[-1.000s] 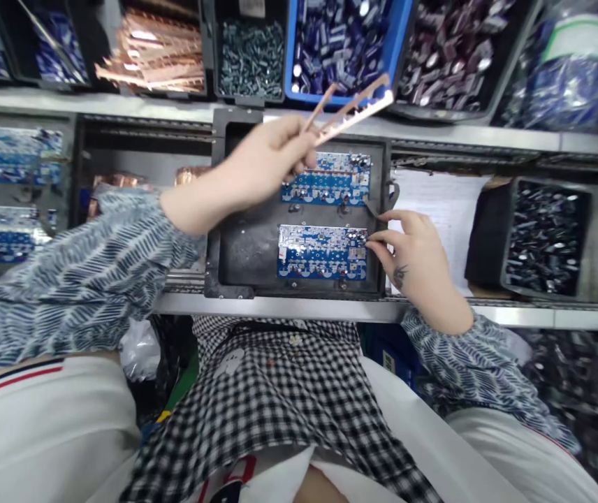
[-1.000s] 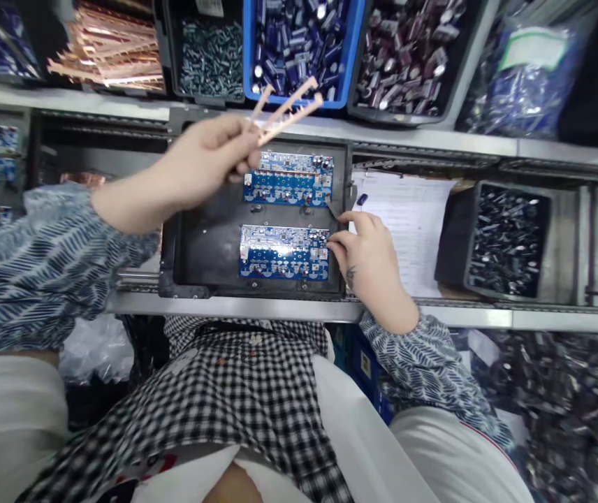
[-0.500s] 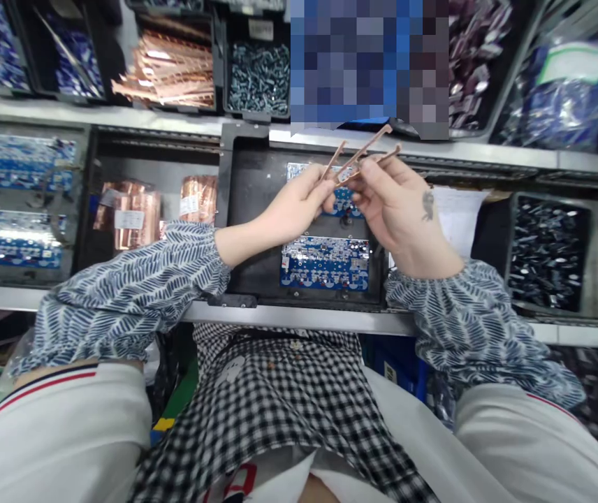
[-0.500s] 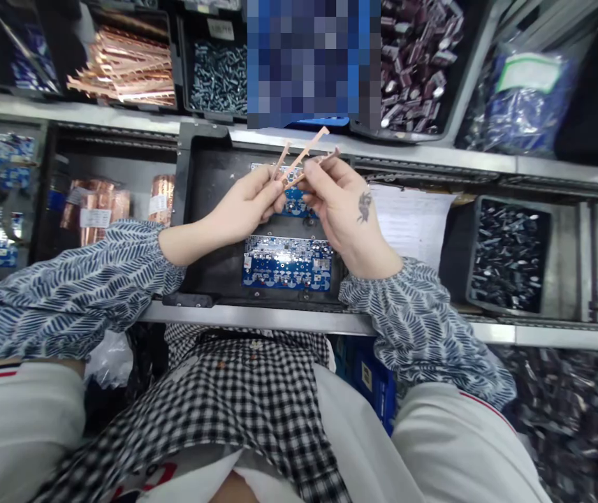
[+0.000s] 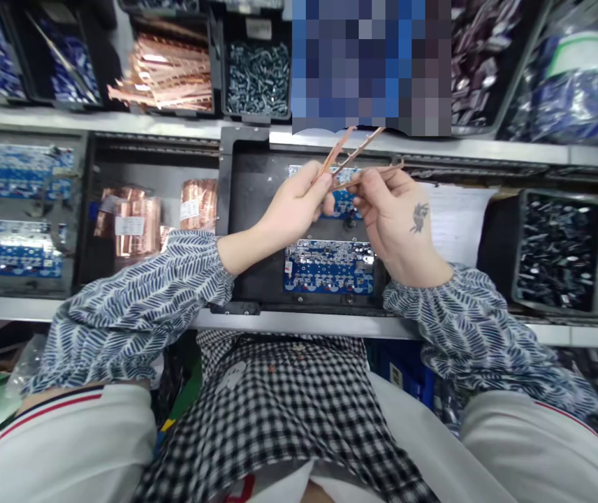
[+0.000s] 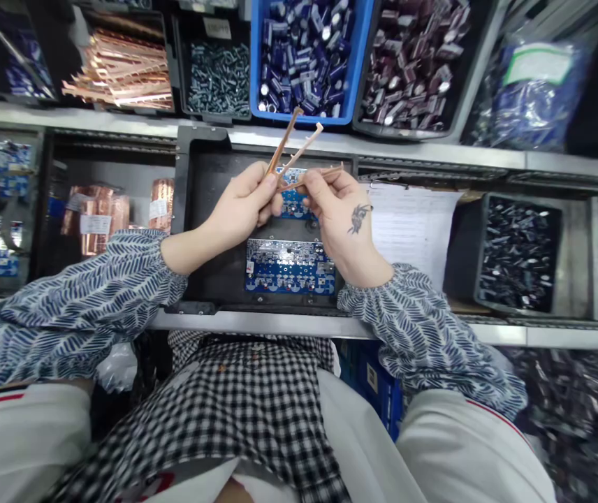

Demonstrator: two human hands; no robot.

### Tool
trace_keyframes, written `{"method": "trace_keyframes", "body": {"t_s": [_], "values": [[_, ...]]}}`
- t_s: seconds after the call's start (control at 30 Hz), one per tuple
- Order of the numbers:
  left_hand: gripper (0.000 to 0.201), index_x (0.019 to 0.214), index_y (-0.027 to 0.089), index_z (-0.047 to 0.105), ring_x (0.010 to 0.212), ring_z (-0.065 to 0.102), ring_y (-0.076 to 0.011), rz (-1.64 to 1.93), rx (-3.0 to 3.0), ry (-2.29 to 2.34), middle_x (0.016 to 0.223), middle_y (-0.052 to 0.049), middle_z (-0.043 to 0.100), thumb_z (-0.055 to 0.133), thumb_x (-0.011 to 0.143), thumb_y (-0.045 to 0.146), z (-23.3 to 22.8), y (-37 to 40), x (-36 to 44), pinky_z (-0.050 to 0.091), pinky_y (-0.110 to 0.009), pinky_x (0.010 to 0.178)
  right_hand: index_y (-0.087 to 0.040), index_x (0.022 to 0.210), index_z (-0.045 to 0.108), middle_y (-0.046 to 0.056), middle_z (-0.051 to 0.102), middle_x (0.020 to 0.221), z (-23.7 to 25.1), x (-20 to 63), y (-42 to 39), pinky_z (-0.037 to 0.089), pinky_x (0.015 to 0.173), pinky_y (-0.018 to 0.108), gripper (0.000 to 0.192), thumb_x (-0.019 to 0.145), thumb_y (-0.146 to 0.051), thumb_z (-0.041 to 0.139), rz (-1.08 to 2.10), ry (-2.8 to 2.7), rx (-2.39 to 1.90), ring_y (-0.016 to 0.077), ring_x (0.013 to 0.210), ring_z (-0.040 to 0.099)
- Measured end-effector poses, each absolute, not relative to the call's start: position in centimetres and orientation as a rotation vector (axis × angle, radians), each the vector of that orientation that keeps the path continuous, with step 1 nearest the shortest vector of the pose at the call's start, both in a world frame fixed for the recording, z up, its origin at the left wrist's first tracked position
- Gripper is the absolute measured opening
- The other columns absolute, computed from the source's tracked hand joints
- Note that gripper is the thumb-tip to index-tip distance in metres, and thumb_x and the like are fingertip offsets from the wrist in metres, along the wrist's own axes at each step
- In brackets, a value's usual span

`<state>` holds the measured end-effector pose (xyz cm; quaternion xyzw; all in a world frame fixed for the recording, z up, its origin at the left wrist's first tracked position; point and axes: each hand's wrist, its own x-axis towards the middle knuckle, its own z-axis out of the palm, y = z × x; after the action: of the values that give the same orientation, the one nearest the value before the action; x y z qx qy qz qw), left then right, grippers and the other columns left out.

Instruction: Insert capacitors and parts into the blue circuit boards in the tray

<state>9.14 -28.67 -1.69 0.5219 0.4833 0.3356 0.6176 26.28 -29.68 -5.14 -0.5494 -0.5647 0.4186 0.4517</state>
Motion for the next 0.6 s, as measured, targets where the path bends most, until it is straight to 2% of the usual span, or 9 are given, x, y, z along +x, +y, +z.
{"method": "trace_keyframes", "body": {"t_s": [0.07,0.17,0.23,0.3,0.43,0.6], "values": [[0.018,0.097,0.021,0.060,0.075,0.067,-0.0134,0.823,1.206,1.188,0.086,-0.001,0.067,0.052,0.110,0.030,-1.2,-28.4,8.9,0.047,-0.022,0.070,-0.032,0.103,0.058,0.005,0.075,0.115,-3.8,25.6,-30.4,0.064,0.083,0.047,0.043,0.097,-0.074,0.053,0.964,-1.379,-1.362,0.0251,0.103,0.073],[0.018,0.100,0.023,0.061,0.086,0.069,-0.0150,0.995,1.302,1.240,0.103,-0.002,0.068,0.049,0.110,0.030,-0.1,-27.5,7.2,0.049,-0.024,0.074,-0.036,0.100,0.060,0.002,0.076,0.100,-0.8,25.7,-31.0,0.063,0.077,0.048,0.027,0.098,-0.064,0.059,0.740,-1.452,-1.357,0.0262,0.091,0.073],[0.022,0.093,0.025,0.062,0.081,0.066,-0.0154,1.042,1.453,1.222,0.099,-0.002,0.068,0.047,0.109,0.028,0.8,-26.8,5.5,0.049,-0.027,0.072,-0.038,0.101,0.065,0.002,0.075,0.101,0.6,26.4,-30.4,0.061,0.086,0.050,0.016,0.100,-0.054,0.061,0.600,-1.683,-1.347,0.0284,0.098,0.072],[0.025,0.084,0.026,0.063,0.078,0.061,-0.0181,0.972,1.634,1.191,0.087,-0.003,0.065,0.050,0.106,0.025,1.5,-26.1,3.9,0.049,-0.031,0.075,-0.036,0.104,0.072,0.004,0.075,0.109,0.5,27.2,-29.0,0.055,0.098,0.052,0.016,0.103,-0.044,0.059,0.522,-2.051,-1.353,0.0305,0.110,0.068],[0.030,0.080,0.026,0.065,0.080,0.060,-0.0229,0.730,1.775,1.212,0.074,-0.003,0.060,0.047,0.105,0.023,1.8,-25.0,2.0,0.046,-0.035,0.082,-0.025,0.113,0.075,0.011,0.074,0.105,-2.9,27.4,-26.1,0.055,0.089,0.054,0.025,0.099,-0.022,0.055,0.466,-2.587,-1.348,0.0342,0.105,0.067],[0.023,0.092,0.024,0.061,0.077,0.056,-0.0200,0.713,1.767,1.235,0.071,0.000,0.059,0.047,0.104,0.009,0.6,-24.8,1.1,0.041,-0.031,0.084,-0.025,0.107,0.074,0.011,0.073,0.099,-5.5,26.8,-25.7,0.056,0.084,0.051,0.022,0.101,-0.026,0.053,0.397,-2.662,-1.250,0.0329,0.099,0.068]]}}
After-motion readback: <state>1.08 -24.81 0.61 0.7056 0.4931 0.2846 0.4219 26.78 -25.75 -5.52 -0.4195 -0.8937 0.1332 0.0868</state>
